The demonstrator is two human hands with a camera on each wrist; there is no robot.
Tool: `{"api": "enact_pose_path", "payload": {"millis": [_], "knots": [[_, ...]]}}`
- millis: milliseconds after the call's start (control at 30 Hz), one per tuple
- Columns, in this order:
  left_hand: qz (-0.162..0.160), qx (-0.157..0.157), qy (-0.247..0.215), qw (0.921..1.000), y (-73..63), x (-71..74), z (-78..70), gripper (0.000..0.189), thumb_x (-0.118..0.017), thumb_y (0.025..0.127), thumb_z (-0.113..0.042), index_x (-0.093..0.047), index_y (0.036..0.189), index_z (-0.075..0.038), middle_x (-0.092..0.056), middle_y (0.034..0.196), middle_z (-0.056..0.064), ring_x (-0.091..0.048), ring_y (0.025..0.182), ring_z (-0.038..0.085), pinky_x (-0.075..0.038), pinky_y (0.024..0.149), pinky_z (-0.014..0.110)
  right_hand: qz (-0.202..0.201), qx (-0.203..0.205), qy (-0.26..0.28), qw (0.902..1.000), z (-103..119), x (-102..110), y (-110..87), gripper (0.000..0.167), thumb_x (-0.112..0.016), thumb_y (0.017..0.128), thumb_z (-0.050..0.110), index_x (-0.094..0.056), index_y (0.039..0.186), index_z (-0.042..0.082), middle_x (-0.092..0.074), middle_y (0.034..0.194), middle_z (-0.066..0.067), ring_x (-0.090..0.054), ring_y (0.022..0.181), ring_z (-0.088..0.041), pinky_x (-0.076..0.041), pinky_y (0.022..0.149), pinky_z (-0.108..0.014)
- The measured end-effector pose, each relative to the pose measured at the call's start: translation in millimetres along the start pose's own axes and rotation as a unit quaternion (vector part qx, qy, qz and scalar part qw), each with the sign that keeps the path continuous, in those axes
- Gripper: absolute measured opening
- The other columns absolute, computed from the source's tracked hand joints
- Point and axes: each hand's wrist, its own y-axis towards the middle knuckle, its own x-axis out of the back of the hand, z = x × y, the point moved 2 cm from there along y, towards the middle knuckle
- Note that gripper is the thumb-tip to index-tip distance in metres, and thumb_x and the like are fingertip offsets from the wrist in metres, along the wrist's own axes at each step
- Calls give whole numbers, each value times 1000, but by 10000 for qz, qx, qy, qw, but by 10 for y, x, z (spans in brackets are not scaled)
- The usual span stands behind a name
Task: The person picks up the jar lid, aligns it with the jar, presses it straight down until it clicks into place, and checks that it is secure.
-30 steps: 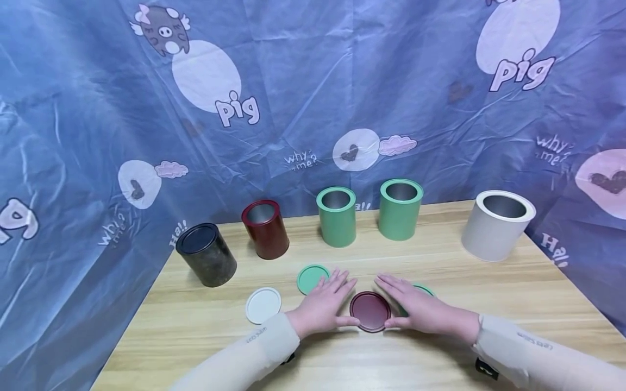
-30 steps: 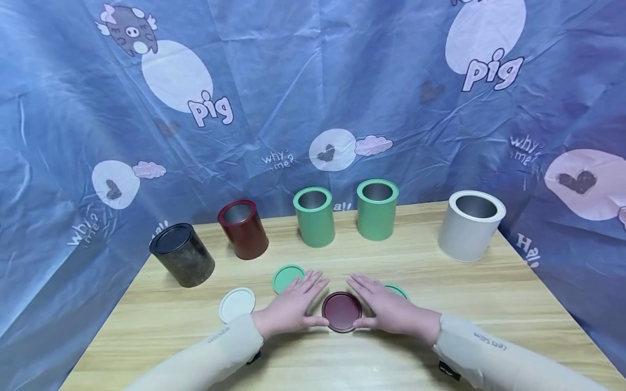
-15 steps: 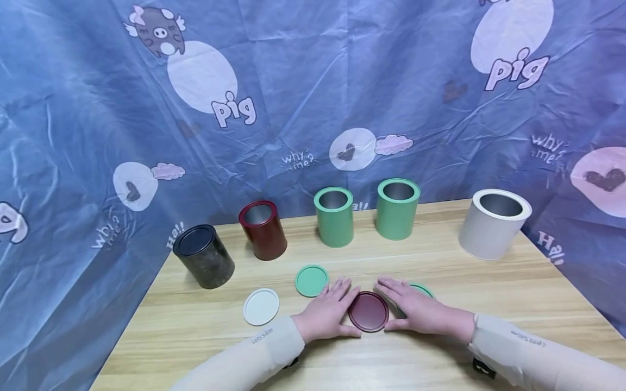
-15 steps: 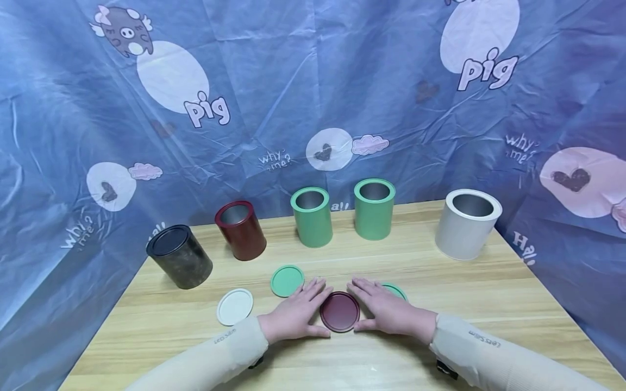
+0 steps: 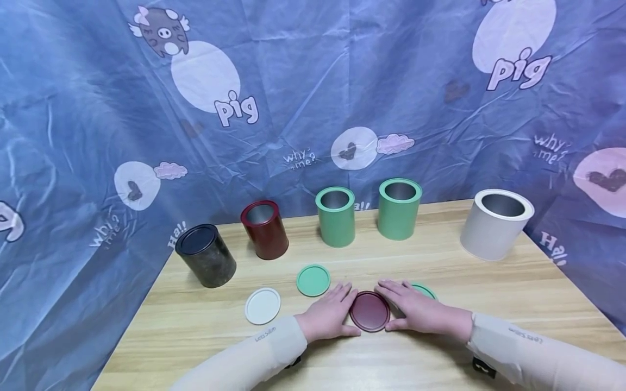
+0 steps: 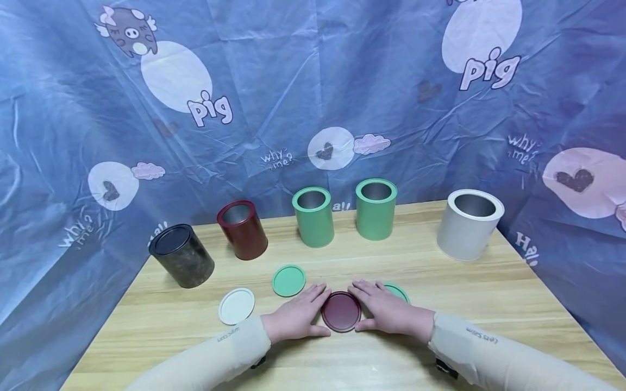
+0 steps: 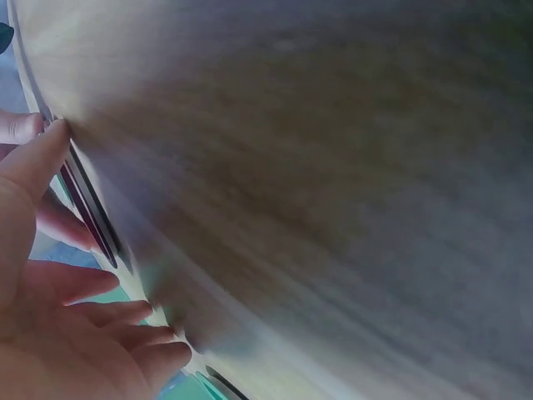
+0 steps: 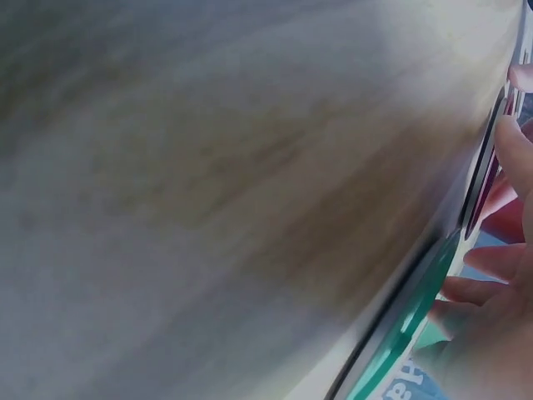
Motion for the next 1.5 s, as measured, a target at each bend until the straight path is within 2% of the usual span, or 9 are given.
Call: {"api": "enact_pose_path", "payload": {"millis": [300, 500, 1200, 1500], "knots": [[59, 48, -95, 9999, 17, 23, -5, 82, -66, 85, -54, -41, 146, -5, -39, 153, 11, -37, 142, 23, -37, 113, 35, -63, 150, -215, 9996, 7, -2, 14, 76, -68, 83, 50, -52, 133, -5, -49, 138, -30, -48, 126, -46, -40, 100, -62], [48, 75, -40, 10000, 16, 27, -10, 81, -65, 86, -55, -43, 145, -4, -39, 153, 11, -37, 142, 22, -37, 113, 33, 21, 27, -146, 9999, 18, 6, 26, 76, -71, 82, 47, -52, 133, -5, -47, 139, -31, -47, 128, -46, -39, 102, -61], [-221, -78, 152, 9996, 59, 43, -17, 77, -68, 82, -56, -51, 137, -4, -46, 147, 13, -45, 136, 24, -41, 109, 31, -95, -16, -82, 9999, 20, 17, 25, 73, -72, 81, 47, -54, 130, -4, -48, 137, -31, -48, 125, -47, -42, 99, -60], [-161, -87, 228, 9996, 43, 42, -28, 77, -66, 83, -57, -52, 137, -4, -46, 147, 15, -45, 136, 26, -41, 109, 31, -125, 128, -143, 9997, 15, 7, 19, 73, -72, 81, 50, -55, 129, -3, -50, 136, -29, -50, 124, -46, -44, 98, -58]]}}
